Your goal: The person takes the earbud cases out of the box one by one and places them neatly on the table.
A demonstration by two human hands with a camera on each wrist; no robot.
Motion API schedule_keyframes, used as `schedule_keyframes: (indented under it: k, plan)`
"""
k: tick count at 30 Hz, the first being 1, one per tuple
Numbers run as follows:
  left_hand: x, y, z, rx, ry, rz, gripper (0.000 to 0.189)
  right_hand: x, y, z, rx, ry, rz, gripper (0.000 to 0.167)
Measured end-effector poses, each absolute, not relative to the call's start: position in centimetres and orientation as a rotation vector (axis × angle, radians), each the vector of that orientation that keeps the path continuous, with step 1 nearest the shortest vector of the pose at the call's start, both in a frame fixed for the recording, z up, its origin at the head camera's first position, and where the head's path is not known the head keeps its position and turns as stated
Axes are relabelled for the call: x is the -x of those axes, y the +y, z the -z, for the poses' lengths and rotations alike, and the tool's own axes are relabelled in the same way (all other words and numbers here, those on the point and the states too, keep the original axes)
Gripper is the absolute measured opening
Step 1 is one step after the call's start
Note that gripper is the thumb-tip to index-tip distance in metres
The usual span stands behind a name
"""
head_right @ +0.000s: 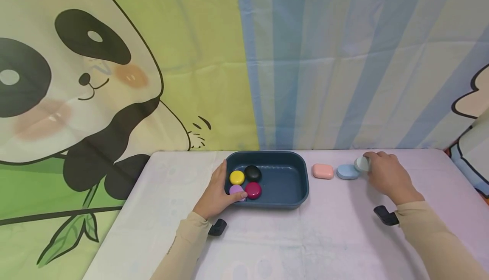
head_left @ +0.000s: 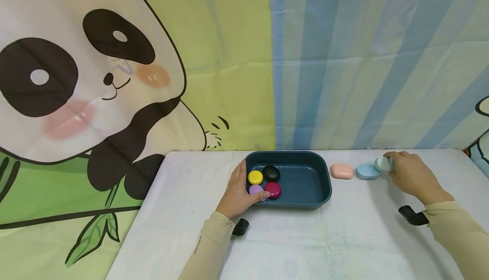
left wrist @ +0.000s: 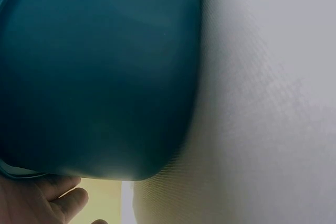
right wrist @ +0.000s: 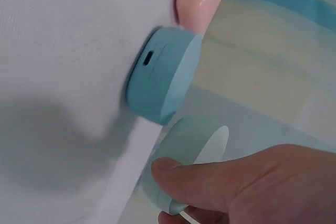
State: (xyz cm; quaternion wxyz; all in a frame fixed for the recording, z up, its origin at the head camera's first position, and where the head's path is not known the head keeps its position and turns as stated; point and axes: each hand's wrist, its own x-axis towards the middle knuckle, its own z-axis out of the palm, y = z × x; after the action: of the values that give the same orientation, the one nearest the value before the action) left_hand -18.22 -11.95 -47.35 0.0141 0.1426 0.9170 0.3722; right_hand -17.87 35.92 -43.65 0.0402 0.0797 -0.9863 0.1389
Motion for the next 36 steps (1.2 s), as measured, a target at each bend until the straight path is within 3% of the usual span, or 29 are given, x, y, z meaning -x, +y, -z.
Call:
schedule_keyframes:
  k: [16,36]
  plan:
    - [18.3,-11.9,47.4,-0.429,2.854,-1.162,0.124,18.4,37.7,45.0,-0.23,-3.097,-0.388,0.045]
    - [18.1,-11.9,47.3,-0.41,2.858,-1.142,0.125,17.7,36.2,44.5,-0.179,-3.113,-0.344,0.056]
